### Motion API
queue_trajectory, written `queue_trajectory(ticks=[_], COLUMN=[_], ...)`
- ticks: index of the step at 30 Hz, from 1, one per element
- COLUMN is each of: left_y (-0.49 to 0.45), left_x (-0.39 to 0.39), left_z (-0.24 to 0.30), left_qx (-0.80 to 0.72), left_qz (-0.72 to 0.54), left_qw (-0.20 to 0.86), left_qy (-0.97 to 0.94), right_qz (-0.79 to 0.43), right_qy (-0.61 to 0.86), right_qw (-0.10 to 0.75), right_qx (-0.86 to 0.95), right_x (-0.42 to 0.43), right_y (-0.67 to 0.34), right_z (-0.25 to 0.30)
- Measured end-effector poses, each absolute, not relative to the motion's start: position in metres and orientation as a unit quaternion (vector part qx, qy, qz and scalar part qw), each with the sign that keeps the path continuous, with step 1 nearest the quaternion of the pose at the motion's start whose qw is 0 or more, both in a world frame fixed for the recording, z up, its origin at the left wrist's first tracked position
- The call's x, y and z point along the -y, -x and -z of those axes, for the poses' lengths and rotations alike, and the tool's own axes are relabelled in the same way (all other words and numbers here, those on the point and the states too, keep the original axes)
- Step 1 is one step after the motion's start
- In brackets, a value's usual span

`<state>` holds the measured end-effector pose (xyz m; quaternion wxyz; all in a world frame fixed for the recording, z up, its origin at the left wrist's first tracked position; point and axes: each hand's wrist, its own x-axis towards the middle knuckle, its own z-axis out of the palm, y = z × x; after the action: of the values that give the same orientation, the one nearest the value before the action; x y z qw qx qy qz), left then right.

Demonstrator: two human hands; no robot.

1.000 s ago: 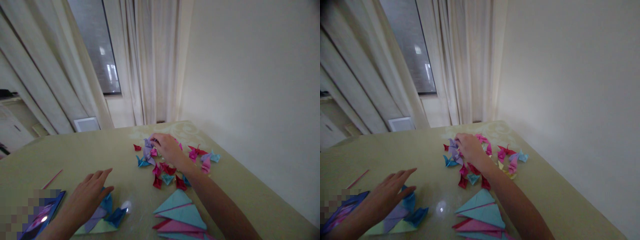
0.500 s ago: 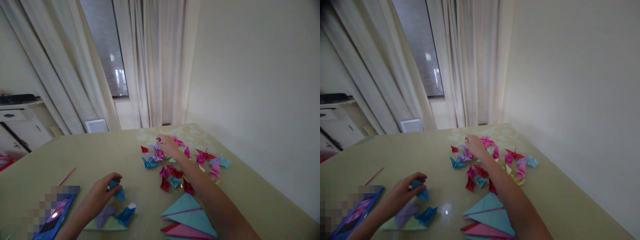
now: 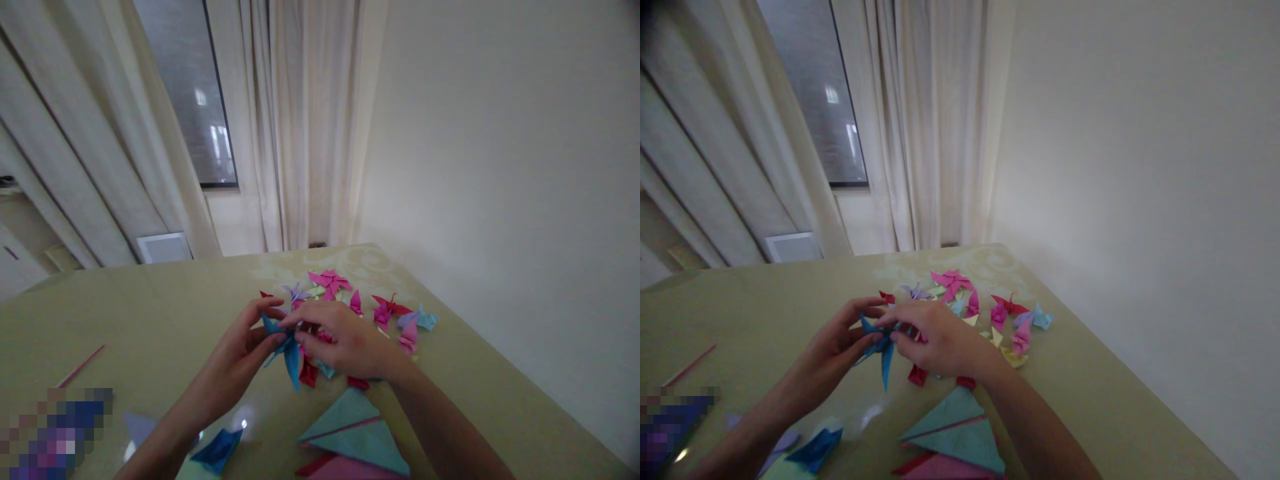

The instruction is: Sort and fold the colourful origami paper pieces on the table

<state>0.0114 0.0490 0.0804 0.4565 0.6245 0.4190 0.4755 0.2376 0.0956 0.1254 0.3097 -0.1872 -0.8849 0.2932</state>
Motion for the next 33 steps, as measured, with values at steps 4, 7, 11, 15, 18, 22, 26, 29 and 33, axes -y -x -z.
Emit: queue_trajectory(ticks=[4,7,11,15,18,22,26,29,33], left_y=[-0.002,0.000,0.000,0.019,0.042,0.049,0.038,0.038,0.043], left_x=[-0.047,-0.046,-0.046,-0.042,-0.035,-0.032,-0.042,-0.051,-0.055], left_z=[-0.079,-0.080,-0.081,-0.083,-0.082,-0.073,-0.055,-0.051,-0.058], left_qx=[-0.422,-0.444,-0.473,-0.521,-0.579,-0.619,-0.596,-0.568,-0.531], left_qz=[-0.473,-0.449,-0.410,-0.311,-0.128,0.065,0.118,0.105,0.050], left_qw=[0.467,0.451,0.437,0.388,0.332,0.269,0.238,0.277,0.341], left_qy=[-0.617,-0.631,-0.646,-0.694,-0.733,-0.735,-0.757,-0.767,-0.774], right_qz=[-0.316,-0.298,-0.298,-0.256,-0.201,-0.183,-0.129,-0.078,-0.088], right_qy=[0.194,0.179,0.175,0.210,0.290,0.340,0.379,0.401,0.401], right_qw=[0.308,0.298,0.279,0.285,0.279,0.205,0.109,0.110,0.170], right_qx=[0.876,0.889,0.896,0.900,0.893,0.900,0.910,0.906,0.896], right_x=[-0.094,-0.095,-0.099,-0.102,-0.113,-0.134,-0.145,-0.144,-0.140], right_y=[-0.234,-0.229,-0.226,-0.227,-0.225,-0.216,-0.210,-0.213,-0.222], right_z=[-0.129,-0.128,-0.122,-0.115,-0.105,-0.079,-0.055,-0.056,-0.074])
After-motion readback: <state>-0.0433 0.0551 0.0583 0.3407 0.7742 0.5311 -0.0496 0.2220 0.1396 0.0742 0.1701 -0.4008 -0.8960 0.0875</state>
